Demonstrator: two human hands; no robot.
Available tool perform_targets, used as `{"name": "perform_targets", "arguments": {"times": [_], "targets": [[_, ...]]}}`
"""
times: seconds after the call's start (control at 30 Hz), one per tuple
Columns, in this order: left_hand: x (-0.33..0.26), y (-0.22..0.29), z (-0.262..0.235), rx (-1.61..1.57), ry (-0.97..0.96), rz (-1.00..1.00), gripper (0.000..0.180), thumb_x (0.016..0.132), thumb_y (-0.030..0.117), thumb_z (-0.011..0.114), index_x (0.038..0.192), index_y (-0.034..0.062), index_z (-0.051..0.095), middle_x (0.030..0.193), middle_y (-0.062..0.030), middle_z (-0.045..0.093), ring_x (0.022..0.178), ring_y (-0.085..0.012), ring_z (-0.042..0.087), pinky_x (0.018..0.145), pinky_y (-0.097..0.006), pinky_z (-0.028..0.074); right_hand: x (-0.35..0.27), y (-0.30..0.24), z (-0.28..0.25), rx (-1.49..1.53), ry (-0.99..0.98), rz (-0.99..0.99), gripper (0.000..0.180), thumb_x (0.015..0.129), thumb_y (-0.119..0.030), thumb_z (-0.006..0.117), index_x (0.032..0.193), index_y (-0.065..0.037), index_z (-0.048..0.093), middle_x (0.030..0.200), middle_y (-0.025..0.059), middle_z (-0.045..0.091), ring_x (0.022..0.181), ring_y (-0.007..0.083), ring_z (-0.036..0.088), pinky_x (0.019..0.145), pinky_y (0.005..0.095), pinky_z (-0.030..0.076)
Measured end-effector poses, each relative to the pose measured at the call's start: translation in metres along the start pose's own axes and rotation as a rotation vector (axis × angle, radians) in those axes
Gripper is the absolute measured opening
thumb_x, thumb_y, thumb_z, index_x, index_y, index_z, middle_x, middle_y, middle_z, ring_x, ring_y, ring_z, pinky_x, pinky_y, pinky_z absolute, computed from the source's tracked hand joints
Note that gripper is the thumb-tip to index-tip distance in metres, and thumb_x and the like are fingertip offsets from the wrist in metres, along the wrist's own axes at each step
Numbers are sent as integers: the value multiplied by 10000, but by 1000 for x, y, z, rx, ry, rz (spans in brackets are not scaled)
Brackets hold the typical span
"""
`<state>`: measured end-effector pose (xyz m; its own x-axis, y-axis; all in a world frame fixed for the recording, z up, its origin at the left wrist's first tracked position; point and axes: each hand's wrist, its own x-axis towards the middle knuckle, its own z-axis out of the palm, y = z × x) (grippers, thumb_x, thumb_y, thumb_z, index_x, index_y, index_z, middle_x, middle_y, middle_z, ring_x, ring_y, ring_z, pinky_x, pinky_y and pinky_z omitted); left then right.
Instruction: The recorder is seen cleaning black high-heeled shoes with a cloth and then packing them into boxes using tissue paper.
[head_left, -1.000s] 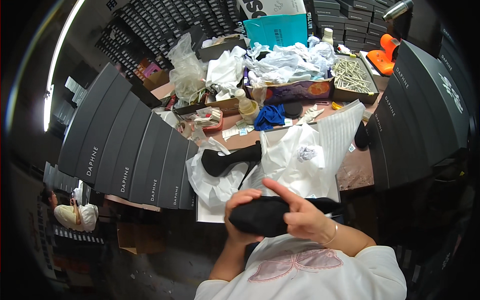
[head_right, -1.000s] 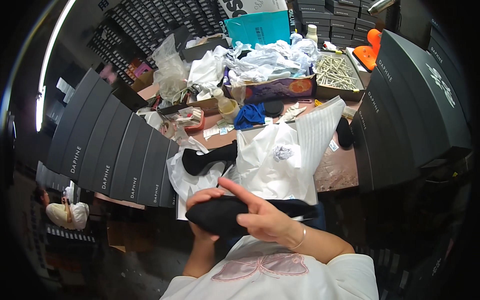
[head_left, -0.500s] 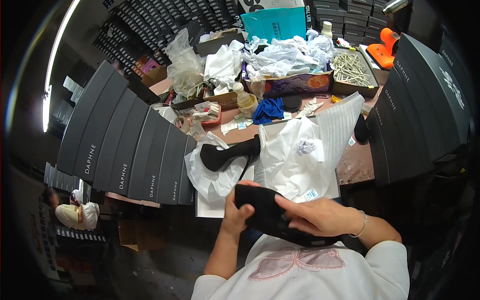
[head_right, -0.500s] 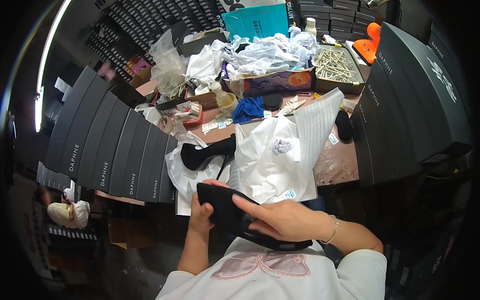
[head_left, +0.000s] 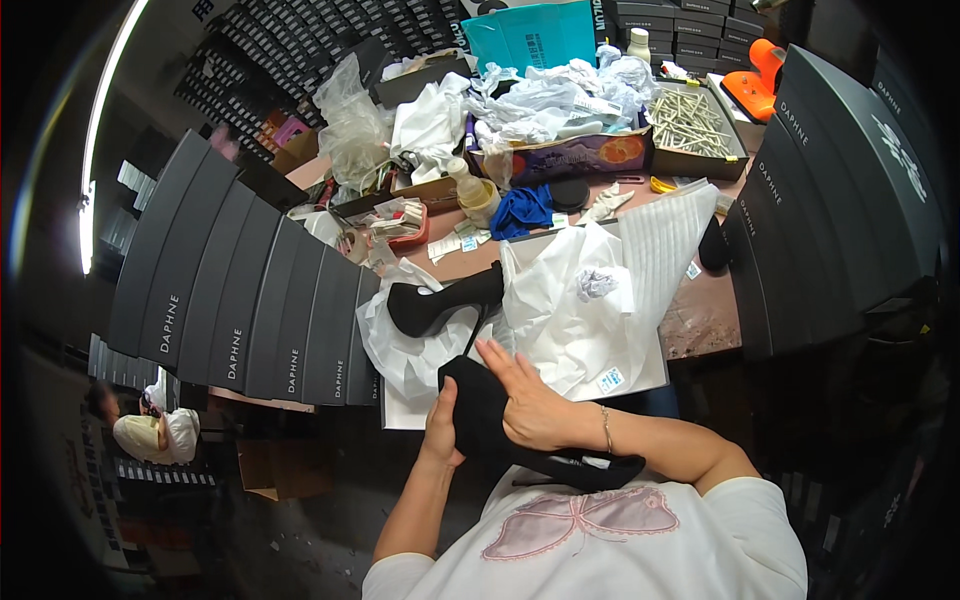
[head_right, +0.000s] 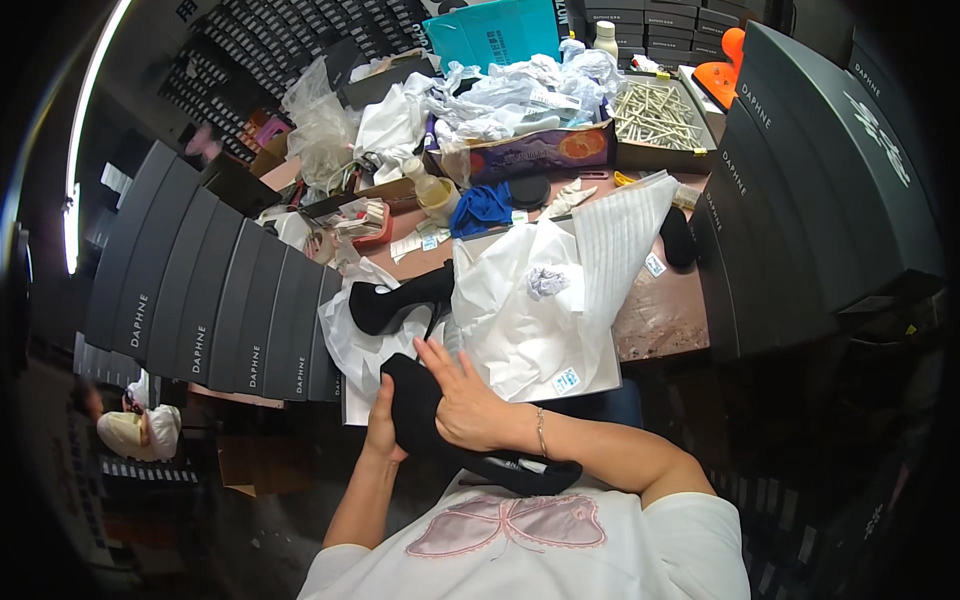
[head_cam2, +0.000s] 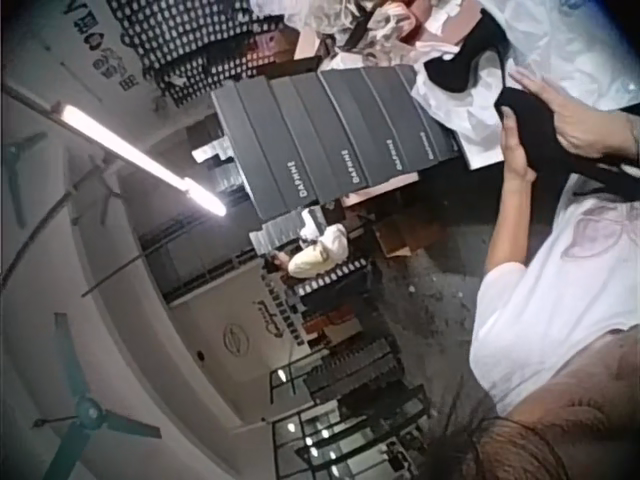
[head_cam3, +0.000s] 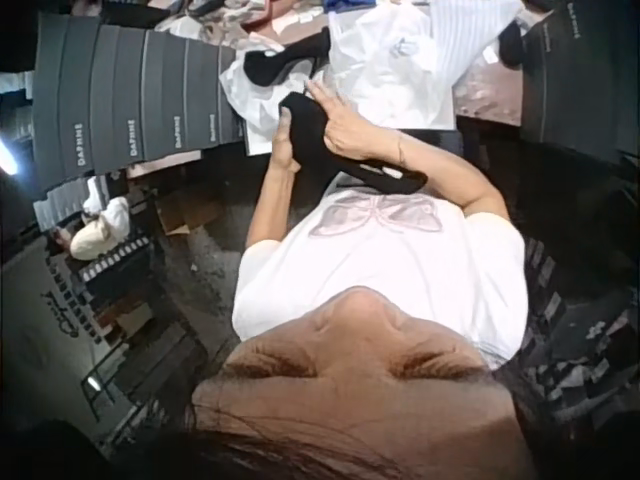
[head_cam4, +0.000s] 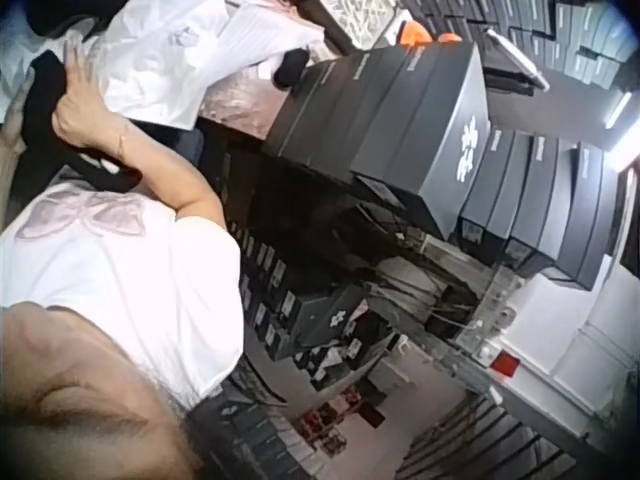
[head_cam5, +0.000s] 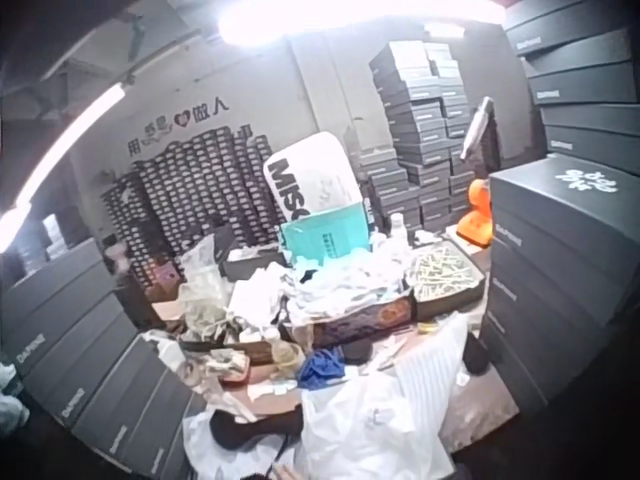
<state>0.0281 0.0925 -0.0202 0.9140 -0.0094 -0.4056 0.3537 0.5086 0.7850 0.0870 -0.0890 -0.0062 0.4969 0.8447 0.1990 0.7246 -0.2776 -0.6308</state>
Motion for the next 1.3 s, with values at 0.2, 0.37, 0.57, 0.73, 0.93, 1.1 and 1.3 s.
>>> {"name": "perform_targets", "arguments": {"times": [0.2, 0.37, 0.57, 0.73, 0.93, 1.1, 1.3], "targets": [[-9, -15, -3, -74, -42, -49, 685, 953, 572, 427, 1395, 50, 390, 1342, -138, 513, 1200, -258, 550, 993, -394, 473, -6, 12, -4, 27, -80, -224, 457, 864, -188, 609, 1235, 55, 495, 1547, 272, 13, 1425, 471, 78, 1119, 598, 182], [-10, -25, -20, -133, -93, -85, 649, 961, 527, 453, 1389, 46, 372, 1351, -149, 488, 1215, -261, 529, 1007, -413, 461, -48, 10, -17, 305, -109, -220, 291, 880, -166, 622, 1112, -10, 542, 1548, 279, 5, 1425, 478, 61, 1140, 527, 189], [-52, -66, 62, -315, 203, 133, 775, 899, 695, 372, 1457, 159, 335, 1440, -67, 418, 1286, -268, 447, 1095, -443, 337, -50, -3, -18, 439, 65, -170, 267, 862, -94, 636, 1116, -22, 598, 1561, 233, 84, 1437, 460, 52, 1135, 483, 225], [-25, -26, 24, -537, 23, 356, 877, 829, 743, 457, 1432, 111, 377, 1320, -139, 511, 1146, -278, 528, 997, -437, 410, -51, 4, -48, 741, 140, 37, 254, 876, -29, 615, 1128, -34, 652, 1288, 150, 582, 1152, 252, 591, 947, 341, 471], [-23, 3, -38, -735, -208, 255, 933, 802, 658, 602, 1452, 50, 322, 1202, -188, 564, 977, -278, 580, 898, -391, 441, -73, 62, -72, 531, 200, 439, 200, 883, 27, 549, 1062, 35, 640, 947, 119, 674, 842, 176, 668, 751, 276, 529], [-19, -22, -35, -741, -60, 75, 912, 821, 705, 521, 1386, 2, 385, 1084, -177, 583, 905, -284, 587, 891, -393, 455, -5, 27, -63, 375, 65, 209, 212, 810, 10, 613, 1018, 17, 646, 952, 127, 655, 867, 235, 664, 761, 320, 539], [-22, -9, -2, -734, 196, 1, 930, 862, 750, 347, 1284, -69, 469, 1177, -225, 576, 1013, -340, 623, 920, -468, 514, 94, 67, 35, -788, -101, -77, 224, 752, -214, 673, 922, -67, 681, 918, 91, 664, 928, 315, 603, 940, 495, 392]]}}
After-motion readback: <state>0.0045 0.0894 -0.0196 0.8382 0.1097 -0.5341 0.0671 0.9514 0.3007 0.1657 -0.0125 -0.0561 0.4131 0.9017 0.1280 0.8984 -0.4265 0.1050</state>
